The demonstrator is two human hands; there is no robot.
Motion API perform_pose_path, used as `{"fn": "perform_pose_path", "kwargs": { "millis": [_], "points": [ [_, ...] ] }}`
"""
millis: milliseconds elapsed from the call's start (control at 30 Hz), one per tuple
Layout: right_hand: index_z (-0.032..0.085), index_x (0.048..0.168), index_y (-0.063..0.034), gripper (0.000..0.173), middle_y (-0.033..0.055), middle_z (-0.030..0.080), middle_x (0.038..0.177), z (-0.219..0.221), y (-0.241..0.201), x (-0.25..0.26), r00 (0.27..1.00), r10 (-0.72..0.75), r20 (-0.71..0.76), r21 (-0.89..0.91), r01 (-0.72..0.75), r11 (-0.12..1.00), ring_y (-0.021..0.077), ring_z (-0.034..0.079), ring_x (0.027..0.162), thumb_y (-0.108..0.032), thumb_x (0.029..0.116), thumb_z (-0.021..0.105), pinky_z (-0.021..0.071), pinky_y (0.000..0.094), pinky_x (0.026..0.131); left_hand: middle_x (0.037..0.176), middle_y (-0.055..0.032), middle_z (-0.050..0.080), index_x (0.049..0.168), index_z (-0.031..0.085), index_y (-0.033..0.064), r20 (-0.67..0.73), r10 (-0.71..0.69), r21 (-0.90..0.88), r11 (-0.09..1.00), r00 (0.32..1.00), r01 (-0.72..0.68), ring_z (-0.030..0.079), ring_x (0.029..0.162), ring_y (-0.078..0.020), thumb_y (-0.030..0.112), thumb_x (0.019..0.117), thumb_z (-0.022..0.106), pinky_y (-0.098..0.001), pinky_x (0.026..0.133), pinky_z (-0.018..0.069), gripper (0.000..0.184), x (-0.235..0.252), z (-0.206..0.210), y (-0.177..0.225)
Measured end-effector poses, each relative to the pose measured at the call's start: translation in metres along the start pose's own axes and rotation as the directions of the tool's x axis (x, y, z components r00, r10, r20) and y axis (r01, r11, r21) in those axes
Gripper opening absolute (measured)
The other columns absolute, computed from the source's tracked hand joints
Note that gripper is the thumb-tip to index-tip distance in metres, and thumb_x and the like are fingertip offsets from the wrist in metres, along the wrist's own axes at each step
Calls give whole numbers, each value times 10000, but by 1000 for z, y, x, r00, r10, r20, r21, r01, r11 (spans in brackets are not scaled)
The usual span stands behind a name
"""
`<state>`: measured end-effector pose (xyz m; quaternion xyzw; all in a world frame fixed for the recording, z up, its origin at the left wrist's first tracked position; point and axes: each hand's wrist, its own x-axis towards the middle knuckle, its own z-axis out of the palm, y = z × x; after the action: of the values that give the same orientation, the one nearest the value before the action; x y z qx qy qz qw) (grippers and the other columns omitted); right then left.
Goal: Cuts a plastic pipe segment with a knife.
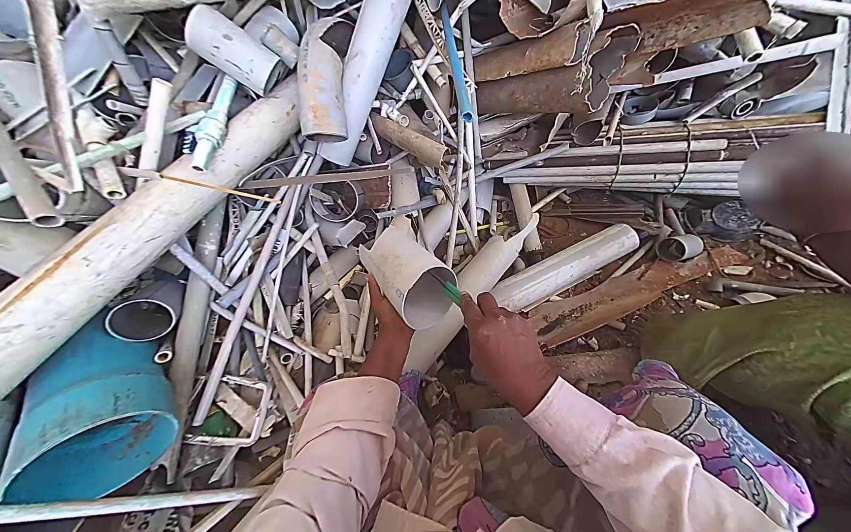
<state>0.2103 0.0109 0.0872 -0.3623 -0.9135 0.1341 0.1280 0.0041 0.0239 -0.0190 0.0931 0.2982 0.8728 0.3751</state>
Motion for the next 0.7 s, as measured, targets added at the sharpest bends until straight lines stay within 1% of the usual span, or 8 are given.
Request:
{"fn": "perform_pose_path", "kwargs": {
  "millis": [67, 133, 200, 333, 467, 533, 633, 700],
  "points": [
    [636, 1338, 56, 379, 256, 681, 1149, 2, -1, 0, 1000, -18, -9, -24, 18, 1000, 390, 732, 827, 7, 972, 551, 591, 470, 672, 1198, -64, 675, 1382, 488, 136, 20, -7, 6, 1000, 1000, 7, 652, 1126, -172, 559, 1071, 75, -436, 945, 554, 668, 0, 0, -1],
    [519, 1454, 36, 415, 258, 601, 1319, -13, -6, 4, 958, -18, 285, 30, 10, 1000, 408, 703, 994, -62, 1052, 491, 571, 501, 814, 1172, -64, 679, 1374, 488, 135, 20, -5, 19, 1000, 1000, 5, 660, 1099, -164, 550, 1075, 81, -424, 928, 561, 654, -1, 0, -2],
    [461, 1516, 0, 450, 247, 553, 1400, -19, -8, 8, 910, -8, 414, 68, -22, 997, 408, 671, 1094, -104, 1079, 477, 549, 515, 899, 1164, -60, 679, 1369, 488, 140, 11, -6, 21, 1000, 1000, 5, 662, 1092, -158, 549, 1076, 79, -422, 919, 565, 649, -2, 0, -2],
    [502, 1476, 38, 449, 252, 603, 1340, -8, -7, 8, 971, 67, 230, -38, -60, 997, 385, 718, 975, -14, 1034, 445, 579, 469, 791, 1215, -63, 668, 1396, 480, 138, 43, -1, 42, 999, 999, -1, 646, 1134, -172, 564, 1066, 49, -439, 953, 549, 691, -1, -4, -2],
    [407, 1546, 10, 476, 264, 538, 1408, -13, -10, 12, 887, -19, 461, 58, -9, 998, 421, 663, 1104, -119, 1091, 455, 544, 523, 900, 1216, -81, 655, 1408, 455, 114, 34, 11, 78, 997, 999, -13, 643, 1126, -179, 534, 1076, 47, -433, 944, 548, 673, -1, -2, -5],
    [429, 1539, 3, 469, 258, 546, 1398, -12, -10, 10, 905, -7, 426, 56, -18, 998, 411, 677, 1070, -94, 1081, 446, 554, 513, 872, 1208, -70, 662, 1397, 472, 134, 16, -1, 71, 997, 1000, -1, 644, 1128, -172, 538, 1076, 52, -432, 942, 550, 666, -2, -2, -5],
    [471, 1503, 35, 462, 258, 581, 1361, -3, -8, 10, 963, 58, 261, -18, -56, 998, 389, 712, 972, -21, 1046, 427, 576, 472, 789, 1192, -63, 675, 1380, 493, 139, 40, -4, 59, 998, 999, 2, 652, 1119, -174, 552, 1069, 46, -441, 940, 553, 683, -1, -5, -4],
    [414, 1539, 23, 470, 259, 545, 1407, -5, -7, 14, 934, 62, 352, -8, -64, 998, 400, 694, 1036, -71, 1079, 423, 566, 490, 844, 1182, -59, 676, 1381, 487, 134, 47, 5, 76, 997, 999, -9, 656, 1104, -159, 534, 1077, 57, -418, 935, 557, 661, -1, -4, -5]
  ]
}}
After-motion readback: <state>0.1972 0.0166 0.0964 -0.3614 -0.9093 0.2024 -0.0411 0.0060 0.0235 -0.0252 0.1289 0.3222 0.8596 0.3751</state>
